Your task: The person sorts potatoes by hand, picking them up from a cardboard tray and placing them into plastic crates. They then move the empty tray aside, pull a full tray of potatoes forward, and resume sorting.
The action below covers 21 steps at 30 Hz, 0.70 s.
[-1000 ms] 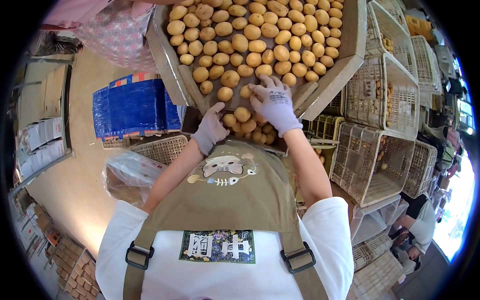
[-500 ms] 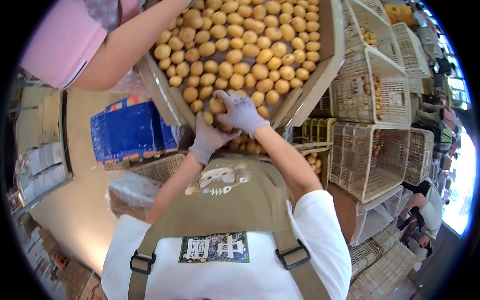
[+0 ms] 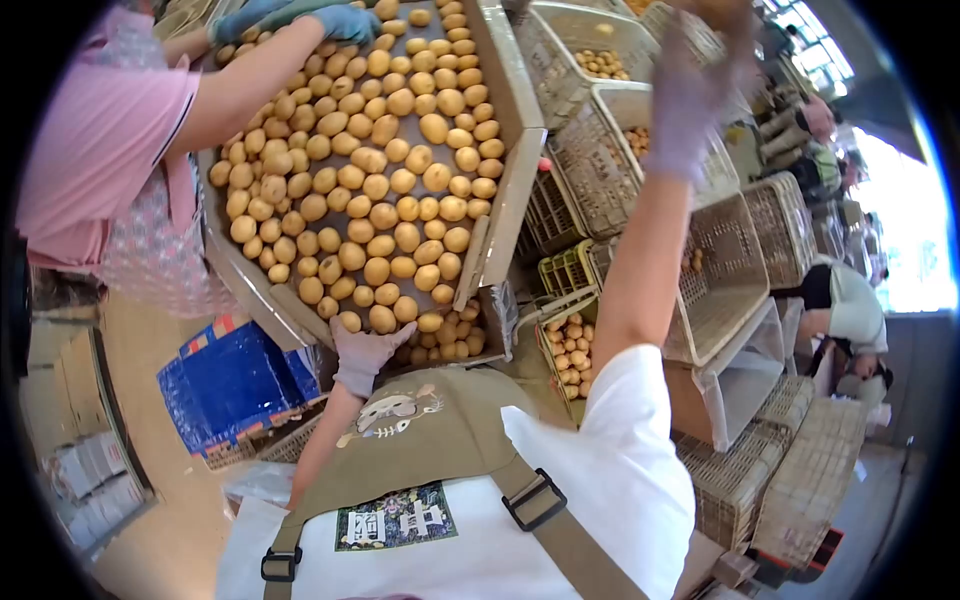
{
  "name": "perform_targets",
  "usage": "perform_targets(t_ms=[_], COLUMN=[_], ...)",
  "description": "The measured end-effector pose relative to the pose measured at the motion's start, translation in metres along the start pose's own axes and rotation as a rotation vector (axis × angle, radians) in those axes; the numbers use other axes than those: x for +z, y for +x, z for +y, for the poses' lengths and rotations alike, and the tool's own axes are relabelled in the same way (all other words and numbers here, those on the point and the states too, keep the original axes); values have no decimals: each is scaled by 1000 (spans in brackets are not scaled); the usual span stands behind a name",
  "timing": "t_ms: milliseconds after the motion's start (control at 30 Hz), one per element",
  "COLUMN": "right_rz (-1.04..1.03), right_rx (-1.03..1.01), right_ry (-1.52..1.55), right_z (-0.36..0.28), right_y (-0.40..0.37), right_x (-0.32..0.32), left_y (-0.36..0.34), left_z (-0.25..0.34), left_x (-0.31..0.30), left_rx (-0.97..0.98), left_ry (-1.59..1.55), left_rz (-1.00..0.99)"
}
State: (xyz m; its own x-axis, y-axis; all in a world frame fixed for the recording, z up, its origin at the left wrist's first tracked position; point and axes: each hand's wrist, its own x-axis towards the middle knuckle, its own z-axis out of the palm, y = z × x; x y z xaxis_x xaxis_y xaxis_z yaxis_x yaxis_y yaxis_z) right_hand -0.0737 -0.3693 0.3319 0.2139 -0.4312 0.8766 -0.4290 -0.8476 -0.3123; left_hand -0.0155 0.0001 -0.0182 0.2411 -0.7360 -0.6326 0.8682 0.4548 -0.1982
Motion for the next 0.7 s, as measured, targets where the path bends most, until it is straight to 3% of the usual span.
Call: perform_targets(t_ms=[33, 100, 133, 167, 233, 300, 367, 433, 467, 500, 567, 600, 700], right_rz=[-66, -198, -328, -450, -731, -1069, -1385, -1642, -1324, -1240, -1538, -1482, -1294], right_rx=[22, 65, 68, 25, -194, -406, -572, -82, -205, -284, -366, -459, -570], right_ry=[-8, -29, 133, 284, 295, 53, -230, -194, -43, 43, -133, -301, -273], right_z=[4, 11, 2, -1, -2, -9, -18, -54, -46, -52, -86, -93, -85], right_y=[-9, -28, -57, -92, -184, -254, -262, -238, -262, -278, -288, -302, -319], right_x=[3, 7, 12, 22, 39, 32, 27, 39, 43, 50, 53, 58, 57], left_y=[-2, -14, -11, -13, -12, -10, -11, -5, -5, -4, -1, -2, -3], left_z=[0, -6, -4, -4, -5, -8, -7, -7, -8, -11, -10, -11, -12], left_x=[3, 23, 21, 24, 22, 19, 19, 12, 12, 13, 10, 14, 16], left_rx=[6, 61, 21, 29, 60, 62, 66, 64, 57, 71, 63, 73, 73], left_ry=[0, 180, 150, 180, 129, 46, 82, 53, 33, 24, -10, -15, -29], left_rz=[27, -111, -132, -156, -91, -49, -93, -100, -88, -64, -61, -23, 19])
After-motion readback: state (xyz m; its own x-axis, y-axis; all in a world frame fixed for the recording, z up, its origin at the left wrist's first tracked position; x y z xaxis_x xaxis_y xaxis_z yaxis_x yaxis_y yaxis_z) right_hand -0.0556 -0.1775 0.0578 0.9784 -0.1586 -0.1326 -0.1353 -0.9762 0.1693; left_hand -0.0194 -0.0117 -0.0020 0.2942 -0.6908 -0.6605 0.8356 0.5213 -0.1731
